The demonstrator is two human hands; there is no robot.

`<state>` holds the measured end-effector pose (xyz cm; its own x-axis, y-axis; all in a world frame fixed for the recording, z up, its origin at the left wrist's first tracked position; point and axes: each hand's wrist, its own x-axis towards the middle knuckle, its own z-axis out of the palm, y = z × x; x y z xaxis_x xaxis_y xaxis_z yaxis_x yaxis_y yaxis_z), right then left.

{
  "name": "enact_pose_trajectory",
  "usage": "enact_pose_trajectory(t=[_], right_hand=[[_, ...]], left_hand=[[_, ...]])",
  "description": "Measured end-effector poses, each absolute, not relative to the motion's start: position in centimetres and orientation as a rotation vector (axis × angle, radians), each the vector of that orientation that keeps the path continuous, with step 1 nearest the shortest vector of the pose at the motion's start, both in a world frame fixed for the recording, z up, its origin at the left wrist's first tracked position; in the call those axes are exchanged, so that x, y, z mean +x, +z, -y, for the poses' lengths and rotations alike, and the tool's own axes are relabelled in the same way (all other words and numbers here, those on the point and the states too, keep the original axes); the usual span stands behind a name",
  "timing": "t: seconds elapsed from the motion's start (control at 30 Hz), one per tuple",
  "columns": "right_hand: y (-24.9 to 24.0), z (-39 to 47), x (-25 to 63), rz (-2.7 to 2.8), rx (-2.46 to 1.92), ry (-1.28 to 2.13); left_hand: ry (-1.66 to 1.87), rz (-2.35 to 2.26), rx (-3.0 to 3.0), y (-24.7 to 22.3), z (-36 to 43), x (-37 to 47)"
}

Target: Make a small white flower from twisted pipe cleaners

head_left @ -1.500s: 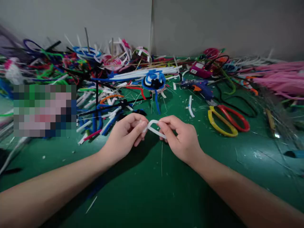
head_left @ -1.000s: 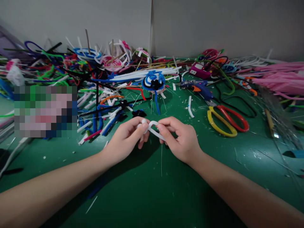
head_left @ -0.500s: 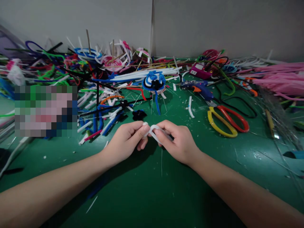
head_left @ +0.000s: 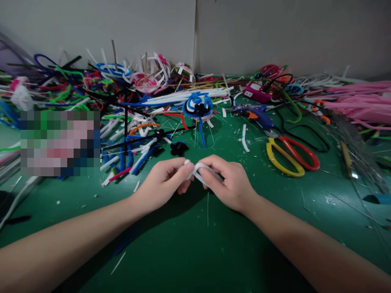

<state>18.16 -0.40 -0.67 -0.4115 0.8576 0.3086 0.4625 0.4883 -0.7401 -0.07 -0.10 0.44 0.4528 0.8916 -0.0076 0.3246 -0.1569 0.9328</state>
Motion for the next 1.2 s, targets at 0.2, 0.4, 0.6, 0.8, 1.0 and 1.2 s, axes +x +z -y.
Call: enact_pose_trajectory(t=[0.2,0.4,0.6,0.8,1.0,1.2], right_hand=[[-0.47,0.45,18.19,2.049,-1.096,0.738],[-0.51,0.4,18.17,2.061,-1.117,0.731],[-0.55,0.36,18.16,2.081,-1.097,0.665],[-0.54,0.36,18.16,2.082,-1.112,0.685],[-0.6,0.38,18.12,2.089,-1.124,0.724],[-0.69,0.28,18.25,2.136,-1.136,0.778]], left_hand=[[0.67,-1.078,1.715,0.44,0.11,-0.24],[0.66,-1.108,1.724,0.44,0.08,-0.27],[0.645,-1.085,1.689,0.38,0.14,-0.39],[0.645,-1.059,1.722,0.28,-0.01,-0.22],[0.654,-1.052,1.716,0.35,0.06,-0.21],[0.643,-1.056,1.746,0.32,0.11,-0.18]])
